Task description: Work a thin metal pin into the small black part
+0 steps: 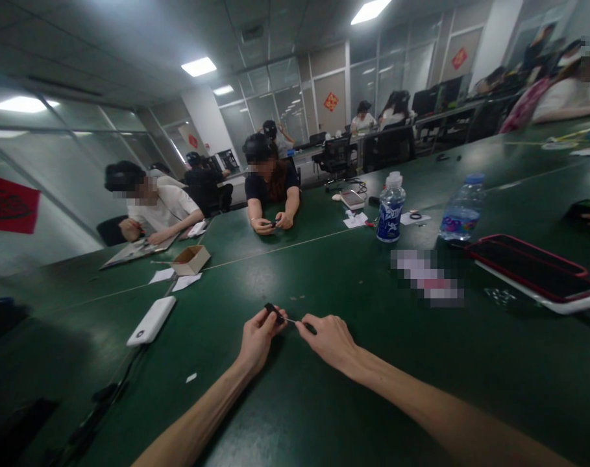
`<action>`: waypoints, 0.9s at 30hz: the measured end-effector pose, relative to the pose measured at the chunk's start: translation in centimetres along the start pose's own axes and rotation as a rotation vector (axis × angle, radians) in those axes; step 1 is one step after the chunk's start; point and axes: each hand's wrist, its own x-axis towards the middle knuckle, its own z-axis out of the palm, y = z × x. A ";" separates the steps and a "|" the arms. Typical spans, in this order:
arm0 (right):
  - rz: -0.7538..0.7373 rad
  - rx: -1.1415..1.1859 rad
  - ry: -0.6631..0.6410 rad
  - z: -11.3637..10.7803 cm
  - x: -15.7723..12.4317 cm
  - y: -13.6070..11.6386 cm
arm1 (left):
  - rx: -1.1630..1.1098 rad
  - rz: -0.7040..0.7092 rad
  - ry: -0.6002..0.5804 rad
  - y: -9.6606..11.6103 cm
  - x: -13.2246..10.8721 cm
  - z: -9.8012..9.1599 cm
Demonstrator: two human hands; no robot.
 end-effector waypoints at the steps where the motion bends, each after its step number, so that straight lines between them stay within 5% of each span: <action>1: 0.006 0.040 0.021 0.0 0.3 0.1 | 0.023 0.000 -0.018 0.1 -0.2 0.2; 5: 0.176 0.273 0.326 -1.8 2.8 1.5 | 0.201 -0.053 -0.219 0.5 -1.2 1.0; 7: 0.231 0.315 0.389 -3.2 3.8 2.6 | 0.177 -0.073 -0.201 0.5 -1.4 1.2; 9: 0.142 0.281 0.309 -4.2 3.9 3.5 | 0.110 -0.078 -0.148 0.3 -1.3 1.1; 14: -0.192 0.058 -0.246 -4.6 1.8 3.3 | 0.051 -0.056 -0.162 -0.1 -0.8 0.6; 27: -0.293 -0.291 -0.253 -5.5 1.5 1.5 | 0.108 -0.057 -0.193 -0.1 -1.0 0.3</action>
